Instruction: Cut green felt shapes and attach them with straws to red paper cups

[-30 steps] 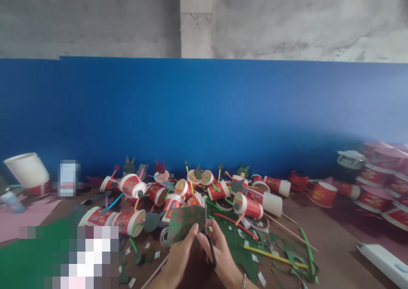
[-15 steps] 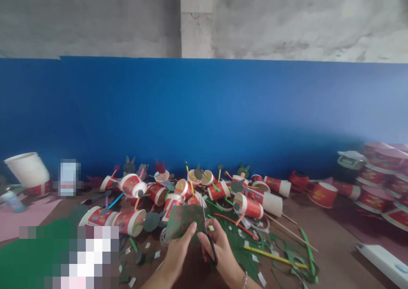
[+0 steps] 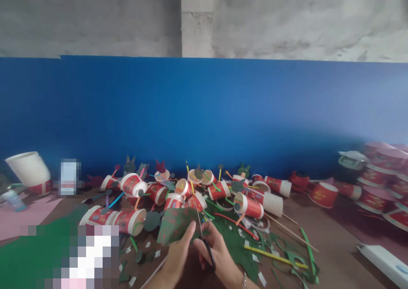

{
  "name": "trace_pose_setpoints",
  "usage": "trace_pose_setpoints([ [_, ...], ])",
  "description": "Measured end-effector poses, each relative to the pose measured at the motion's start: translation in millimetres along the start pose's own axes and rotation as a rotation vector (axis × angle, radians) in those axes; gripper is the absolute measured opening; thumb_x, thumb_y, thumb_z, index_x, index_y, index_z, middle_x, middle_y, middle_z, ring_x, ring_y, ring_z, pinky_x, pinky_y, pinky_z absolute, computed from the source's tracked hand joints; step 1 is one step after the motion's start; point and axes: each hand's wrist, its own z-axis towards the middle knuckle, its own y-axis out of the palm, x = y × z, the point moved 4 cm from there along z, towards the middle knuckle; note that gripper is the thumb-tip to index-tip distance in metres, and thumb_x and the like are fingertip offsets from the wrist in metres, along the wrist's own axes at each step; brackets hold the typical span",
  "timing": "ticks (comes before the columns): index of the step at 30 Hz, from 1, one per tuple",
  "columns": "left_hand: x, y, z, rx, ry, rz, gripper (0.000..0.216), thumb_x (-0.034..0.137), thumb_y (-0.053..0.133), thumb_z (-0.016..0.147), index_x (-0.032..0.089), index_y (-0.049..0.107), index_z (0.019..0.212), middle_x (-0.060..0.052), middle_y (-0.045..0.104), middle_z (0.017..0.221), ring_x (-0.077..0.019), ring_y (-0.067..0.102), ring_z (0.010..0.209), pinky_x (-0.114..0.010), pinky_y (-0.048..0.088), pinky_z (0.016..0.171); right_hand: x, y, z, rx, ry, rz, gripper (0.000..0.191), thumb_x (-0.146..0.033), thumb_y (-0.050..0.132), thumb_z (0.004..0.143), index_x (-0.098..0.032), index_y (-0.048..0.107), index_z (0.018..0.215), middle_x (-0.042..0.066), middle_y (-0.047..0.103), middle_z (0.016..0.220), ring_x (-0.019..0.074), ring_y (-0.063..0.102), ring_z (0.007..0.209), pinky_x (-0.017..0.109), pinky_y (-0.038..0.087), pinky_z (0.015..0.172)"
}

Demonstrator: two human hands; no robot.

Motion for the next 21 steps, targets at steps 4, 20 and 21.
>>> trace_pose_setpoints([
  [4, 6, 6, -4, -0.079, -0.002, -0.018, 0.039, 0.04, 0.078, 0.057, 0.012, 0.072, 0.082, -0.012, 0.073, 0.088, -0.0303, 0.067, 0.088, -0.037, 0.051, 0.083, 0, -1, 0, 0.017, 0.011, 0.023, 0.054, -0.063, 0.063, 0.066, -0.021, 0.038, 0.088, -0.011, 0.047, 0.045, 0.0048, 0.04, 0.033, 0.014, 0.034, 0.033],
  [20, -3, 2, 6, -0.133, -0.025, 0.037, 0.047, 0.047, 0.077, 0.056, 0.011, 0.073, 0.086, -0.013, 0.071, 0.099, -0.0321, 0.059, 0.105, -0.04, 0.041, 0.097, 3, -4, 2, 0.014, -0.015, 0.014, 0.054, -0.06, 0.066, 0.064, -0.022, 0.037, 0.087, -0.013, 0.043, 0.038, 0.0041, 0.034, 0.028, 0.013, 0.027, 0.029],
  [21, -2, 2, 6, -0.132, -0.024, 0.04, 0.046, 0.047, 0.077, 0.057, 0.012, 0.073, 0.086, -0.012, 0.071, 0.098, -0.0318, 0.06, 0.104, -0.04, 0.041, 0.097, 3, -4, 2, 0.012, -0.011, 0.013, 0.054, -0.061, 0.066, 0.064, -0.022, 0.036, 0.087, -0.013, 0.044, 0.038, 0.0042, 0.034, 0.028, 0.013, 0.027, 0.029],
])
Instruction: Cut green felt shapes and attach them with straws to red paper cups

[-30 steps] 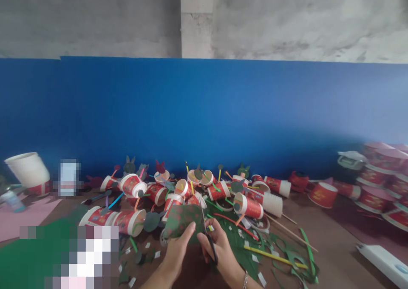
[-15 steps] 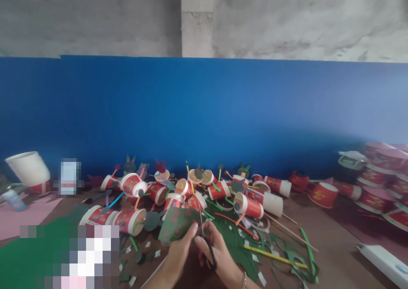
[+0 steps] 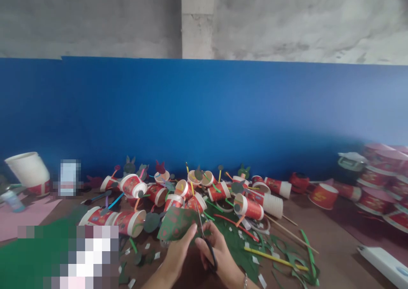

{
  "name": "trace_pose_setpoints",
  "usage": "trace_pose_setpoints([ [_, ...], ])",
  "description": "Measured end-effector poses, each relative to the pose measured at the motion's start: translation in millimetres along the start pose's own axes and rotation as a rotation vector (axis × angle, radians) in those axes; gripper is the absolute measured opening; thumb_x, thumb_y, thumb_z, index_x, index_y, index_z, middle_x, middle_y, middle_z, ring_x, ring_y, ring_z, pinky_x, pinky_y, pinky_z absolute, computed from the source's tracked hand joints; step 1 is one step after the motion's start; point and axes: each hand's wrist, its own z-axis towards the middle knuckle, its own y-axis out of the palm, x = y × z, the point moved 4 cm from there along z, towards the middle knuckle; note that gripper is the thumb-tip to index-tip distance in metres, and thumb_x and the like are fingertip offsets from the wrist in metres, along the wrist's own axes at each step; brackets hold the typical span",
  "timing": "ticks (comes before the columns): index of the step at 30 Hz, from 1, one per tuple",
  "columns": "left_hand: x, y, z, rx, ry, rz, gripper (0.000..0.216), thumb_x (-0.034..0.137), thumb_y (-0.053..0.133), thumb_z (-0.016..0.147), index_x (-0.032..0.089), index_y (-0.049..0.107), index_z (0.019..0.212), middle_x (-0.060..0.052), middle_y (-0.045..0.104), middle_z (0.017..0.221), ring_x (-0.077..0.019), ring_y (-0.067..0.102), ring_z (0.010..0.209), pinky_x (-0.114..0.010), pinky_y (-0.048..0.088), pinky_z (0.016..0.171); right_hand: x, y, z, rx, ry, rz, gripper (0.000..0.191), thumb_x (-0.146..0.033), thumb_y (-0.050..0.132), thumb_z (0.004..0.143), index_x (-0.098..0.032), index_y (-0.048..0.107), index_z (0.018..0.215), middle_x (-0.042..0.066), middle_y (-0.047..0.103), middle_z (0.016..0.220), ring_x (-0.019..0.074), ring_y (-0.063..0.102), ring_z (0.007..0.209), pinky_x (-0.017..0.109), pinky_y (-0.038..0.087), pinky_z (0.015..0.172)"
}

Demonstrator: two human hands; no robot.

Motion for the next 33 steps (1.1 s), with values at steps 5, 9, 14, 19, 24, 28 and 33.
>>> trace_pose_setpoints([
  [5, 10, 4, -5, -0.047, 0.059, -0.005, 0.044, 0.046, 0.075, 0.058, 0.012, 0.073, 0.085, -0.011, 0.072, 0.097, -0.0299, 0.062, 0.1, -0.037, 0.044, 0.093, 1, -1, 0, -0.005, 0.045, -0.009, 0.057, -0.064, 0.064, 0.064, -0.021, 0.035, 0.089, -0.011, 0.048, 0.041, 0.0042, 0.037, 0.029, 0.012, 0.027, 0.029],
  [9, 16, 7, -7, -0.117, 0.106, 0.006, 0.041, 0.044, 0.074, 0.06, 0.013, 0.073, 0.087, -0.01, 0.072, 0.096, -0.0293, 0.063, 0.098, -0.036, 0.044, 0.092, -4, -3, -1, 0.007, 0.06, -0.032, 0.058, -0.064, 0.064, 0.064, -0.021, 0.035, 0.09, -0.01, 0.05, 0.044, 0.0048, 0.041, 0.03, 0.011, 0.025, 0.029],
  [14, 13, 6, -3, -0.126, 0.109, 0.013, 0.041, 0.044, 0.073, 0.061, 0.012, 0.073, 0.086, -0.012, 0.072, 0.093, -0.0299, 0.062, 0.098, -0.038, 0.044, 0.093, -5, -5, 1, -0.005, 0.055, -0.06, 0.059, -0.066, 0.062, 0.064, -0.021, 0.035, 0.091, -0.011, 0.047, 0.041, 0.0042, 0.037, 0.029, 0.012, 0.025, 0.029],
  [19, 15, 3, -2, -0.096, 0.128, -0.001, 0.042, 0.042, 0.076, 0.057, 0.012, 0.072, 0.087, -0.011, 0.072, 0.095, -0.0295, 0.063, 0.095, -0.038, 0.045, 0.09, -2, -6, 2, -0.018, 0.039, -0.048, 0.059, -0.066, 0.064, 0.063, -0.021, 0.035, 0.089, -0.012, 0.046, 0.039, 0.0039, 0.034, 0.027, 0.013, 0.028, 0.029],
  [24, 10, 1, 0, -0.023, 0.134, -0.027, 0.038, 0.04, 0.077, 0.058, 0.013, 0.07, 0.084, -0.01, 0.072, 0.092, -0.0287, 0.063, 0.095, -0.036, 0.048, 0.086, -4, -5, 2, -0.04, 0.04, -0.05, 0.061, -0.067, 0.062, 0.063, -0.021, 0.036, 0.091, -0.012, 0.045, 0.037, 0.0046, 0.035, 0.027, 0.012, 0.025, 0.028],
  [28, 10, 3, -2, 0.031, 0.17, -0.116, 0.043, 0.037, 0.077, 0.061, 0.016, 0.068, 0.097, -0.01, 0.068, 0.107, -0.0273, 0.056, 0.11, -0.036, 0.041, 0.097, -4, -5, 1, -0.008, 0.076, -0.061, 0.06, -0.066, 0.062, 0.064, -0.02, 0.037, 0.094, -0.011, 0.048, 0.04, 0.0046, 0.038, 0.028, 0.012, 0.024, 0.028],
  [33, 20, 13, -9, -0.127, 0.168, -0.099, 0.043, 0.041, 0.073, 0.065, 0.013, 0.069, 0.097, -0.011, 0.07, 0.104, -0.0296, 0.059, 0.106, -0.041, 0.04, 0.099, -2, -5, -2, 0.036, 0.101, -0.016, 0.072, -0.066, 0.064, 0.061, -0.017, 0.037, 0.105, -0.009, 0.051, 0.044, 0.006, 0.042, 0.031, 0.013, 0.025, 0.029],
])
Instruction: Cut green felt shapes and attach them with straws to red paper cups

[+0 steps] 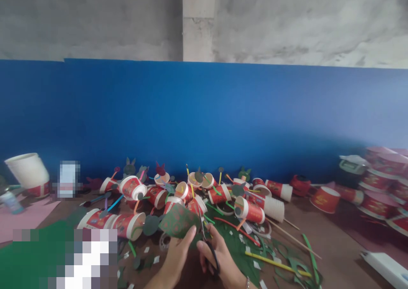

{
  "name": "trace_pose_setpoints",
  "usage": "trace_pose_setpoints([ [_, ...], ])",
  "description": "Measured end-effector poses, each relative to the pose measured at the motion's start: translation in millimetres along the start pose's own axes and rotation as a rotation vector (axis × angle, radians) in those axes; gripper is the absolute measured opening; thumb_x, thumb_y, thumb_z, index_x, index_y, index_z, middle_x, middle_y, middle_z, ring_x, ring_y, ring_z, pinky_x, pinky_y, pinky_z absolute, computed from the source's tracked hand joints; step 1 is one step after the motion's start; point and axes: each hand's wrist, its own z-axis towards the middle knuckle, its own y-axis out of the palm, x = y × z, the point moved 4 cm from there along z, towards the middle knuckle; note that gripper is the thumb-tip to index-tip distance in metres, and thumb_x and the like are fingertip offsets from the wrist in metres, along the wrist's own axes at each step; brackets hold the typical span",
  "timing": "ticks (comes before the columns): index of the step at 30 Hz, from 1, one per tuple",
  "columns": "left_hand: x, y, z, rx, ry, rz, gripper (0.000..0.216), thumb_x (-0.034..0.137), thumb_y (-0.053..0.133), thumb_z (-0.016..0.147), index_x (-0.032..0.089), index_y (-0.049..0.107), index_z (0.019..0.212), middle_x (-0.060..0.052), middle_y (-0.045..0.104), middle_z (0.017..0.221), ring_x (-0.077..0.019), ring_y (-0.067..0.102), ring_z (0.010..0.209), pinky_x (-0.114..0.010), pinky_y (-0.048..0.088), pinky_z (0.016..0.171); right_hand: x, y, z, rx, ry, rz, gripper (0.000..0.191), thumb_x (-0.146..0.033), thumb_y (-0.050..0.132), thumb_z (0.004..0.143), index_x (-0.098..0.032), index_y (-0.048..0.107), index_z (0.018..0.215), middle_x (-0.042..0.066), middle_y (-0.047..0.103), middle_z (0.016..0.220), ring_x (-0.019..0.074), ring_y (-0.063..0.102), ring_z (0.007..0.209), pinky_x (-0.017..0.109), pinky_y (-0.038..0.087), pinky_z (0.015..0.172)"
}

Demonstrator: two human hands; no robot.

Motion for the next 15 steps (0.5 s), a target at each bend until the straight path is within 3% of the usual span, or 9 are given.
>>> trace_pose_setpoints([
  [4, 2, -1, 1, -0.032, 0.025, 0.048, 0.044, 0.041, 0.073, 0.065, 0.013, 0.069, 0.098, -0.011, 0.069, 0.105, -0.0304, 0.058, 0.108, -0.043, 0.038, 0.101, 0, -1, 0, 0.014, 0.002, 0.027, 0.075, -0.065, 0.065, 0.061, -0.016, 0.036, 0.11, -0.009, 0.051, 0.044, 0.0058, 0.042, 0.032, 0.013, 0.025, 0.03],
  [15, -5, -10, 7, -0.018, 0.024, 0.079, 0.043, 0.043, 0.072, 0.065, 0.013, 0.069, 0.096, -0.011, 0.069, 0.105, -0.03, 0.057, 0.109, -0.04, 0.038, 0.1, -1, -2, 4, -0.062, -0.039, -0.019, 0.059, -0.062, 0.064, 0.065, -0.02, 0.037, 0.095, -0.012, 0.046, 0.039, 0.0039, 0.034, 0.028, 0.012, 0.027, 0.028],
])
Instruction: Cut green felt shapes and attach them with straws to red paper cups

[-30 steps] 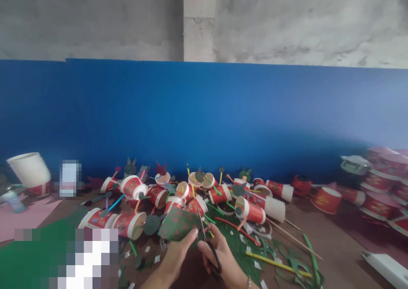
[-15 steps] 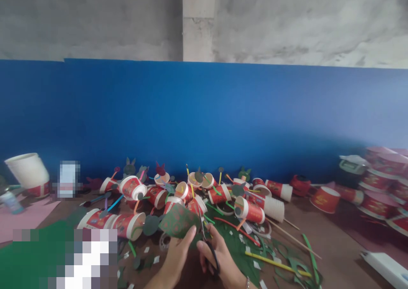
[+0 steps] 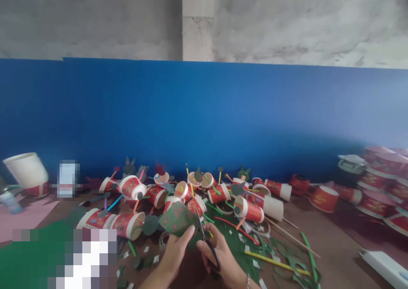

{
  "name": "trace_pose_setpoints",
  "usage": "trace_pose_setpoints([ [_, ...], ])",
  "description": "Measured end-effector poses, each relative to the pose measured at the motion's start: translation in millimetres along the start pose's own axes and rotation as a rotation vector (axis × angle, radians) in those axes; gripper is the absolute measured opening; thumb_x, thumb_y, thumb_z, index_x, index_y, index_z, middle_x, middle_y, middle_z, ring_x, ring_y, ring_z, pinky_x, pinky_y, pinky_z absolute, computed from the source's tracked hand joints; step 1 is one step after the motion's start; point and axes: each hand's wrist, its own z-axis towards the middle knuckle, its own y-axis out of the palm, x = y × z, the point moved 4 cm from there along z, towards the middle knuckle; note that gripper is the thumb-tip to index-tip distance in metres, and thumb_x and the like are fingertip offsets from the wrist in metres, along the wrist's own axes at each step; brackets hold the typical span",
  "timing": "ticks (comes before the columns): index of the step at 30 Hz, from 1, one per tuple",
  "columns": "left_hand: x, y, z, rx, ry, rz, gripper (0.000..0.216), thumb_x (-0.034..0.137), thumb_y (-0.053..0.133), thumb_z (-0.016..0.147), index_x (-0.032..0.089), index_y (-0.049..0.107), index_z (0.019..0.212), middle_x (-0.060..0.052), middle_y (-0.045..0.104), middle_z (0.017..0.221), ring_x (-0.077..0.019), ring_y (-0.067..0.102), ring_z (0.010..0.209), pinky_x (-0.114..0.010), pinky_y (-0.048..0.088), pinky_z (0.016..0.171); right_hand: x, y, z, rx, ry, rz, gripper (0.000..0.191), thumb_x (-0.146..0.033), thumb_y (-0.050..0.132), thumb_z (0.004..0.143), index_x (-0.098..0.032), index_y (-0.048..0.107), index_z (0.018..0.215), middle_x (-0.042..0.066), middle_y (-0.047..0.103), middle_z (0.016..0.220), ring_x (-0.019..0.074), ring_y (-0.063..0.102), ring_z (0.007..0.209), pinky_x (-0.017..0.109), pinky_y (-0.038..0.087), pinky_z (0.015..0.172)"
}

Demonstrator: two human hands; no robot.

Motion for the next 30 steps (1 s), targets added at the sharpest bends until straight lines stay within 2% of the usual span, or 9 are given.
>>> trace_pose_setpoints([
  [6, -3.7, -4.9, 1.0, 0.159, 0.004, 0.006, 0.05, 0.042, 0.074, 0.064, 0.014, 0.064, 0.104, -0.011, 0.066, 0.11, -0.0286, 0.055, 0.111, -0.037, 0.041, 0.096, 4.6, -0.1, 2.9, -0.01, -0.008, 0.005, 0.057, -0.062, 0.064, 0.066, -0.02, 0.036, 0.093, -0.012, 0.046, 0.039, 0.0043, 0.036, 0.028, 0.012, 0.026, 0.028],
  [8, -1.3, -3.3, 1.1, 0.154, 0.032, 0.0, 0.05, 0.042, 0.074, 0.063, 0.014, 0.065, 0.103, -0.011, 0.065, 0.113, -0.0286, 0.055, 0.112, -0.037, 0.039, 0.098, 5.1, 0.7, 2.5, -0.01, -0.003, 0.008, 0.058, -0.062, 0.065, 0.065, -0.02, 0.037, 0.093, -0.012, 0.047, 0.039, 0.0048, 0.037, 0.027, 0.012, 0.025, 0.028],
  [15, 1.5, 2.5, 0.2, 0.021, 0.029, -0.022, 0.046, 0.041, 0.072, 0.065, 0.014, 0.066, 0.102, -0.011, 0.067, 0.109, -0.0294, 0.057, 0.109, -0.04, 0.039, 0.098, 0.1, 2.7, -3.5, 0.024, 0.014, 0.023, 0.059, -0.063, 0.063, 0.065, -0.019, 0.039, 0.096, -0.009, 0.051, 0.045, 0.005, 0.042, 0.031, 0.011, 0.025, 0.029],
  [23, 3.4, -1.6, 3.4, 0.035, 0.063, 0.018, 0.043, 0.043, 0.073, 0.064, 0.013, 0.067, 0.093, -0.011, 0.069, 0.104, -0.0292, 0.059, 0.105, -0.038, 0.041, 0.095, 3.4, 0.2, 0.2, -0.026, 0.006, 0.022, 0.056, -0.06, 0.064, 0.067, -0.02, 0.038, 0.096, -0.012, 0.046, 0.04, 0.0043, 0.036, 0.028, 0.012, 0.026, 0.028],
  [30, -0.3, -4.7, 4.1, 0.103, 0.002, 0.02, 0.044, 0.046, 0.074, 0.061, 0.013, 0.067, 0.088, -0.009, 0.072, 0.093, -0.0276, 0.063, 0.094, -0.035, 0.046, 0.084, 3.9, -1.1, 2.8, -0.027, 0.002, 0.014, 0.056, -0.061, 0.065, 0.066, -0.021, 0.036, 0.093, -0.013, 0.045, 0.039, 0.0038, 0.034, 0.028, 0.012, 0.026, 0.028],
])
